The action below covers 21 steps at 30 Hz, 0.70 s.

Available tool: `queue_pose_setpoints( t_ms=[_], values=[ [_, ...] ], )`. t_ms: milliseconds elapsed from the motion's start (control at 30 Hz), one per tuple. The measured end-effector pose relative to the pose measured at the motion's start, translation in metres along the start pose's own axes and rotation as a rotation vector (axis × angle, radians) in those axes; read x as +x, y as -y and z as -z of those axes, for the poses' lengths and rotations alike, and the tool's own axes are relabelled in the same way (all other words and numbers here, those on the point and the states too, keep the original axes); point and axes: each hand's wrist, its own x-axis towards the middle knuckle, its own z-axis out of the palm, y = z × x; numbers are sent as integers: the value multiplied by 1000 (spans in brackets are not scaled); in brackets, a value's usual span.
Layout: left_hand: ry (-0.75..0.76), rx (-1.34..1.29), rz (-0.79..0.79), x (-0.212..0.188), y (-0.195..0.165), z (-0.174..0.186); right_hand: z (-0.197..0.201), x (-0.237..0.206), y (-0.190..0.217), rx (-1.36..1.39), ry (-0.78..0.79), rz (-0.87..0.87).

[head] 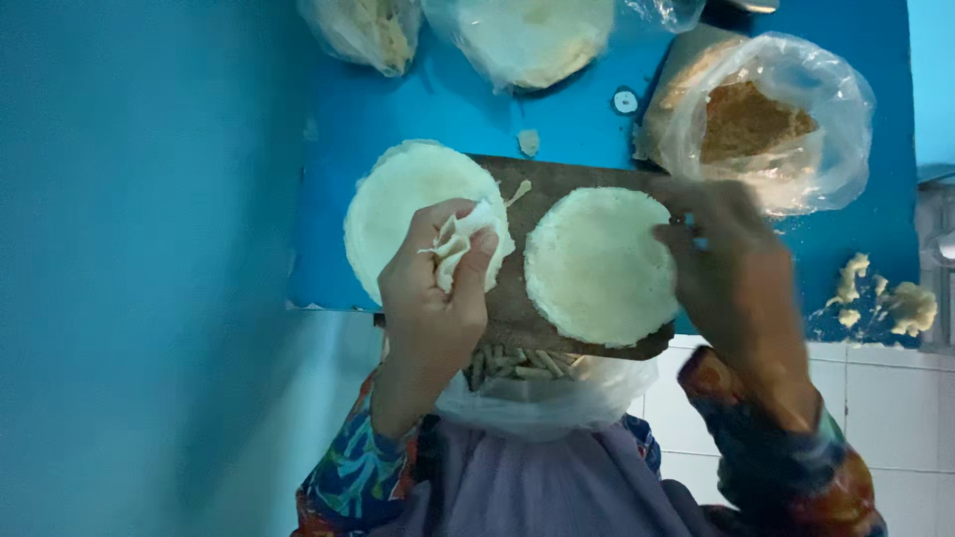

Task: The person folds and presses pieces of white dough by hand at a blue work table, then flattens and stacks round dough discs on a wooden board, assembling layered pastry rounds. They handle dough pieces from plastic bags and press the discs flat with their palms.

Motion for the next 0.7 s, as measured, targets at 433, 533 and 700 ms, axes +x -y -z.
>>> queue_pose_setpoints(
  t_ms=[433, 533, 700],
  values=[
    [5, 15, -36, 2, 1, 3, -38, 44, -1, 11, 94, 215],
    [-5, 24, -109, 1, 3, 2, -38, 46, -3, 38, 78, 271],
    [-24, 13, -60, -1, 5, 2, -38, 46, -2, 55, 100, 242]
  ],
)
